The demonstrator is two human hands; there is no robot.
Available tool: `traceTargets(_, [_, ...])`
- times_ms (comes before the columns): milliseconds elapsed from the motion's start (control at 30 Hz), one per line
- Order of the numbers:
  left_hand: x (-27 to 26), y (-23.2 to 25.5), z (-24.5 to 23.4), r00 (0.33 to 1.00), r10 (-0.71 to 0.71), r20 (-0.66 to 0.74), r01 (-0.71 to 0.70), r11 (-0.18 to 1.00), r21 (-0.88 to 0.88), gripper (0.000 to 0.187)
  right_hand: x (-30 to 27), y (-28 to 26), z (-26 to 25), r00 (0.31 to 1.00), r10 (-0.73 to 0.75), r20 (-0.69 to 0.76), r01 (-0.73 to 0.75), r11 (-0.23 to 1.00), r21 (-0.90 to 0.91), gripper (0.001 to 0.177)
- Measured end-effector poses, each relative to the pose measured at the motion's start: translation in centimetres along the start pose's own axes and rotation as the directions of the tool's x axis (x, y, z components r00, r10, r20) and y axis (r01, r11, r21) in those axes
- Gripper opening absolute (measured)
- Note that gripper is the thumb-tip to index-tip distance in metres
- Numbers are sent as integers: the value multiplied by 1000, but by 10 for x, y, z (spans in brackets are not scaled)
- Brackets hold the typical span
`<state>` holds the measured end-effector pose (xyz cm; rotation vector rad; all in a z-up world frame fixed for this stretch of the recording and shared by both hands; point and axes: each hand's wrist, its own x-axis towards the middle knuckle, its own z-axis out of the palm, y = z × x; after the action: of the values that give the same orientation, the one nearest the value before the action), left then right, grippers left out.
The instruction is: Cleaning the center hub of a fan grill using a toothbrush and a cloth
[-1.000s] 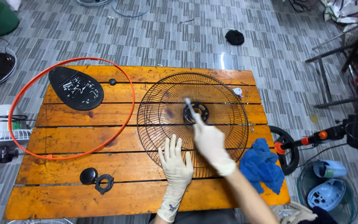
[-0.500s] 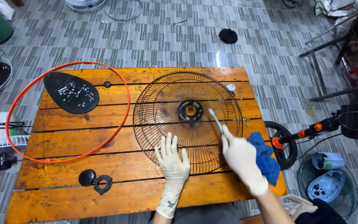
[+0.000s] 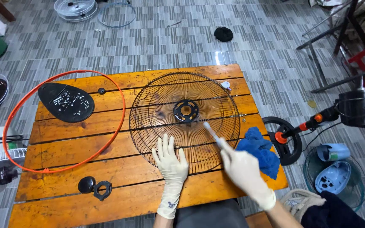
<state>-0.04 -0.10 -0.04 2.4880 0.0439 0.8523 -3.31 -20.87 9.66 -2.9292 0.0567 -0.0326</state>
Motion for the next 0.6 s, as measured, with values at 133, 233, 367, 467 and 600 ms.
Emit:
traceTargets(133, [2, 1, -2, 1000, 3, 25, -3, 1000, 7, 52, -16, 21, -10, 996, 17, 82, -13, 998, -60, 48])
traceTargets(233, [1, 0, -2, 1000, 14, 2, -14, 1000, -4, 49, -13, 40, -34, 902, 243, 357, -269, 963, 24, 48])
traceTargets(367, [-5, -10, 9, 1000, 24, -2, -24, 1000, 18, 53, -9, 48, -23, 953, 266, 144, -278, 958, 74, 43])
traceTargets(467, [-7, -16, 15, 999, 34, -11, -33, 999, 32, 58, 13, 51, -17, 963, 265, 55, -270, 956, 119, 40])
traceTargets(600, [-7, -15, 13, 1000, 23, -14, -23, 999, 28, 58, 51, 63, -7, 966, 258, 7, -254, 946, 203, 42])
